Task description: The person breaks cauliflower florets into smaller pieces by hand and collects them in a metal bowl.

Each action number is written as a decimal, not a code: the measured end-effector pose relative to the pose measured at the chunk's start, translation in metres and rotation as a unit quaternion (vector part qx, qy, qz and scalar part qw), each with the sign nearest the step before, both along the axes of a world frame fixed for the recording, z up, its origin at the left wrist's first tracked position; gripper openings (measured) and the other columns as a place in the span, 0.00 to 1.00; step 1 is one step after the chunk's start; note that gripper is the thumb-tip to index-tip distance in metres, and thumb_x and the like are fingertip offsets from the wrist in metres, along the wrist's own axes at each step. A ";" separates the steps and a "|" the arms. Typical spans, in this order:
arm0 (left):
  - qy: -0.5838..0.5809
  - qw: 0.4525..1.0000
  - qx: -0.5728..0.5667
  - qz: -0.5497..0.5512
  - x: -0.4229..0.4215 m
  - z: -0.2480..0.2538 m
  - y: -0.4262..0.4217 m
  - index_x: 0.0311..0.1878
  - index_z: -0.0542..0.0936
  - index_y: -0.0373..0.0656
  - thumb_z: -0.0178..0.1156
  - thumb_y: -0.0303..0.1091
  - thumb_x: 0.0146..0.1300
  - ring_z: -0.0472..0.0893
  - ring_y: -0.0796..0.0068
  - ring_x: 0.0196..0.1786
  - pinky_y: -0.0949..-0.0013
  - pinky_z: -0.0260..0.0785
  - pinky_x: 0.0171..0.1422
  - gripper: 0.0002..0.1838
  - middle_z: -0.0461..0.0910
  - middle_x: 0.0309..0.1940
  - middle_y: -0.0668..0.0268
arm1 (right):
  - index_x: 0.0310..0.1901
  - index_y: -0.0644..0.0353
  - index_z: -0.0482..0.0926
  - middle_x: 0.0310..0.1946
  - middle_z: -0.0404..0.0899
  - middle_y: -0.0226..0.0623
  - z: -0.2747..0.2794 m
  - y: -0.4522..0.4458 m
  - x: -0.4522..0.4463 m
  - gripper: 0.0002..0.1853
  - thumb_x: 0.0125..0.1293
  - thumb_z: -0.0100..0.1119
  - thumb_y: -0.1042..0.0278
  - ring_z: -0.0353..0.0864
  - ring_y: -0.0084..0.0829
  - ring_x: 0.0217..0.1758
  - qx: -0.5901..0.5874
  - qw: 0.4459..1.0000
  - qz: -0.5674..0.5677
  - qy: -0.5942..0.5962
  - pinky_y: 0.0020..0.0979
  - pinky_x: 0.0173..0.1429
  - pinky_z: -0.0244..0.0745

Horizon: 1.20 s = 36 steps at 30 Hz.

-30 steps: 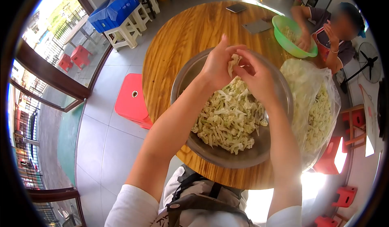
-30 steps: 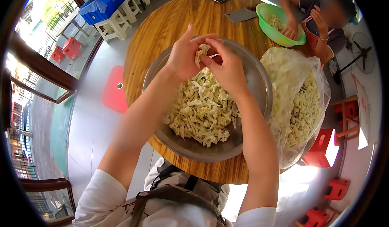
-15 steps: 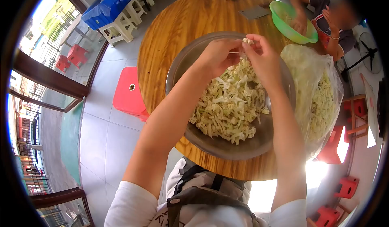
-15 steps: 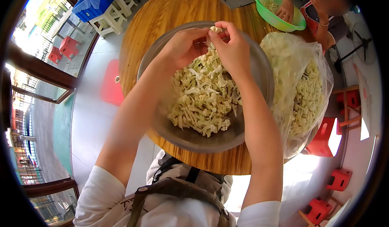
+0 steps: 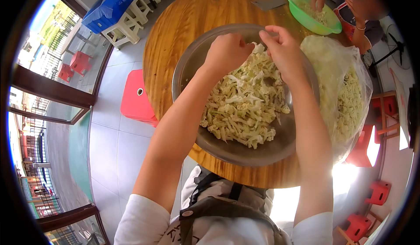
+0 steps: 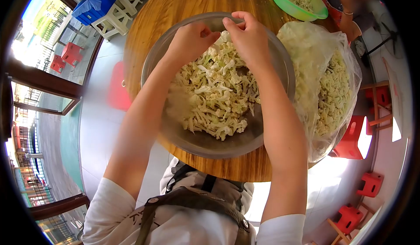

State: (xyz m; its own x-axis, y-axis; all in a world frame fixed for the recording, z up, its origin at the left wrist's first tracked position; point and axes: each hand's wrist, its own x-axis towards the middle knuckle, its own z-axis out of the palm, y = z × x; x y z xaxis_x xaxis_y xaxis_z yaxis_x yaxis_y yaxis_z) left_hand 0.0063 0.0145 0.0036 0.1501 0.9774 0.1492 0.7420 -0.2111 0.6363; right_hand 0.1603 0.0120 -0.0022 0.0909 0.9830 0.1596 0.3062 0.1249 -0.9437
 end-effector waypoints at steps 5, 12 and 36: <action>-0.020 0.983 -0.033 -0.179 0.014 0.018 -0.018 0.29 0.80 0.38 0.64 0.43 0.53 0.72 0.77 0.21 0.71 0.65 0.29 0.15 0.77 0.19 0.66 | 0.43 0.61 0.76 0.27 0.76 0.33 0.000 0.006 0.006 0.18 0.60 0.57 0.54 0.74 0.23 0.27 0.057 0.996 -0.065 0.017 0.26 0.34 0.70; 0.093 0.838 -0.126 -0.523 0.044 -0.034 -0.047 0.49 0.76 0.40 0.66 0.39 0.48 0.75 0.61 0.46 0.63 0.66 0.51 0.24 0.76 0.42 0.56 | 0.43 0.62 0.76 0.22 0.74 0.30 0.000 0.011 0.009 0.18 0.60 0.57 0.55 0.73 0.22 0.23 0.046 0.994 -0.067 0.078 0.26 0.30 0.69; 0.260 0.734 -0.168 -0.604 0.064 -0.034 -0.082 0.42 0.77 0.43 0.64 0.35 0.40 0.75 0.47 0.44 0.55 0.67 0.47 0.22 0.70 0.41 0.47 | 0.45 0.63 0.75 0.27 0.77 0.34 0.003 0.004 0.004 0.18 0.61 0.57 0.57 0.76 0.26 0.29 0.008 0.998 -0.036 0.051 0.29 0.36 0.70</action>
